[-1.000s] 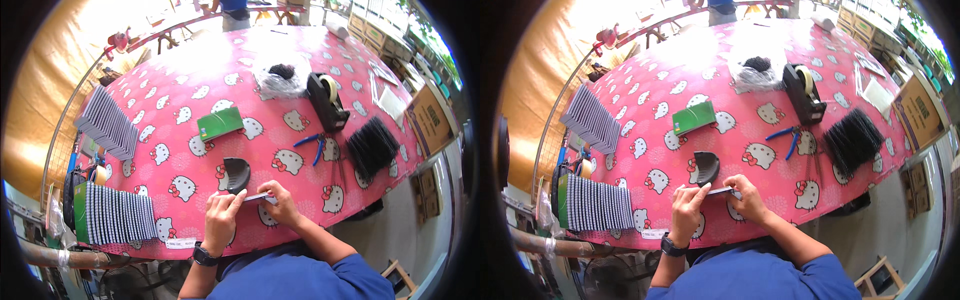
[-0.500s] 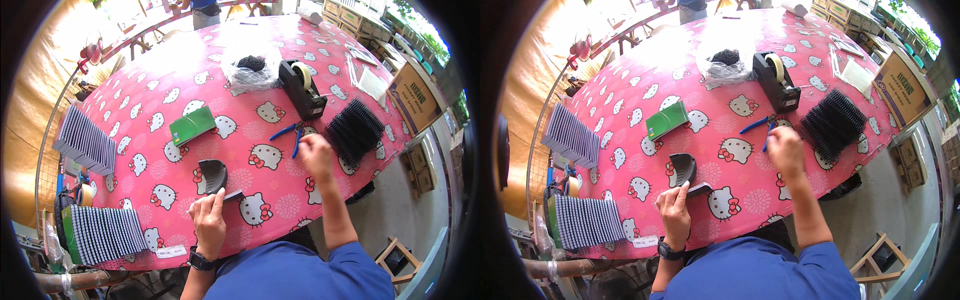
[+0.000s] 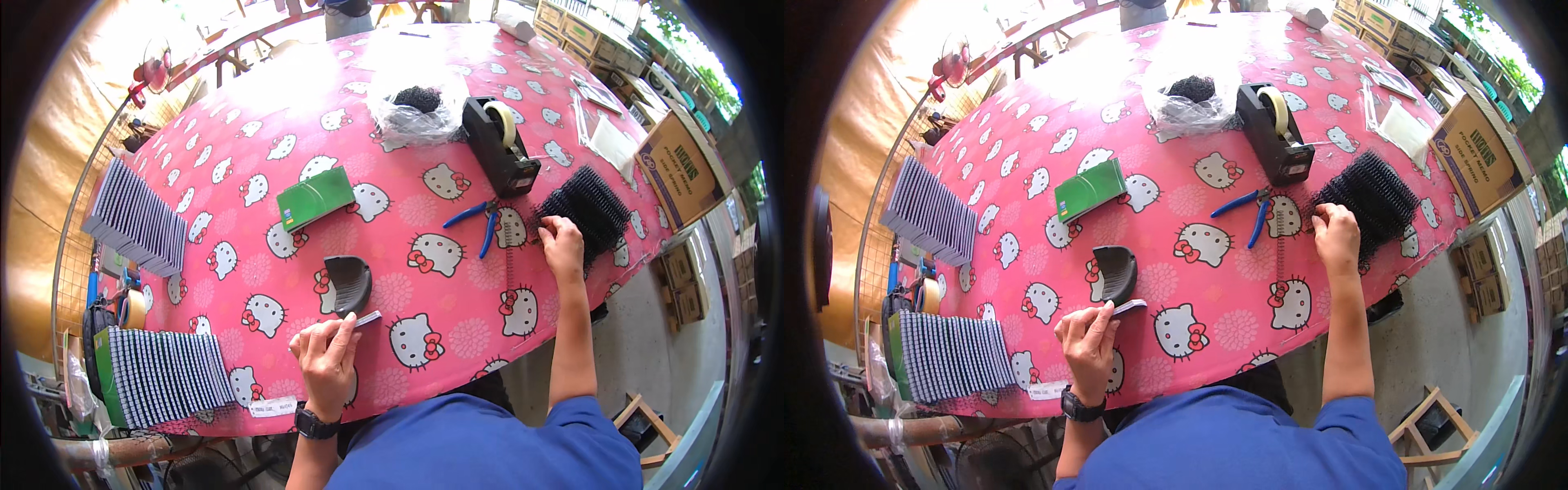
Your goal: The person assembles notebooks by picking up a stack of paper, placing a green cover on top, and inserting a spiral binding wire into the holes.
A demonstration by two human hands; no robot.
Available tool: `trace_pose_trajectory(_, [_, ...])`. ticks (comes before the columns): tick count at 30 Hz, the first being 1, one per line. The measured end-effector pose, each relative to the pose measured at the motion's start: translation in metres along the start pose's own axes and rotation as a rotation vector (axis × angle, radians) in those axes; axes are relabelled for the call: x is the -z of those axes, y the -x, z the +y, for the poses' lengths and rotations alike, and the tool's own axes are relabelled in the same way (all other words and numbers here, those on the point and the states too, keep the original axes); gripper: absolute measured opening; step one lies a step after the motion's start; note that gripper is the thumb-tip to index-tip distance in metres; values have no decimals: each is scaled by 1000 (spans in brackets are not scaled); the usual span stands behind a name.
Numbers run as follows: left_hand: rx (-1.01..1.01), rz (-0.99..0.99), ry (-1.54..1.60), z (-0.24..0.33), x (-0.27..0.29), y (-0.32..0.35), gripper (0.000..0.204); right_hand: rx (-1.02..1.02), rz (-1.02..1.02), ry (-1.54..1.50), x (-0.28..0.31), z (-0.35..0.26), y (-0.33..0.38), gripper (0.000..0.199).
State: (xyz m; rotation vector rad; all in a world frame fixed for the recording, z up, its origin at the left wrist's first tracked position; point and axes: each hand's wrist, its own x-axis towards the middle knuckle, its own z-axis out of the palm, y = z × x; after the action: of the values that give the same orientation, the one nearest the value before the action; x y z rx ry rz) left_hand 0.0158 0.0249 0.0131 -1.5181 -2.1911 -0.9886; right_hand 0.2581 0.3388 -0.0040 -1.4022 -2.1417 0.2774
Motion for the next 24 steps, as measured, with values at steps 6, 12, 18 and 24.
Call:
trace_pose_trajectory(6, [24, 16, 19, -4, 6, -2, 18, 187, -154, -457, 19, -60, 19, 29])
trace_pose_trajectory(12, [18, -21, 72, -7, 9, -3, 16, 464, -793, -851, -6, -158, 77, 22])
trace_pose_trajectory(18, [40, -26, 78, -7, 10, -1, 17, 596, -792, -830, -28, -177, 74, 15])
trace_pose_trajectory(24, [36, -37, 95, -9, 11, 0, 15, 785, -922, -763, -31, -176, 61, 15])
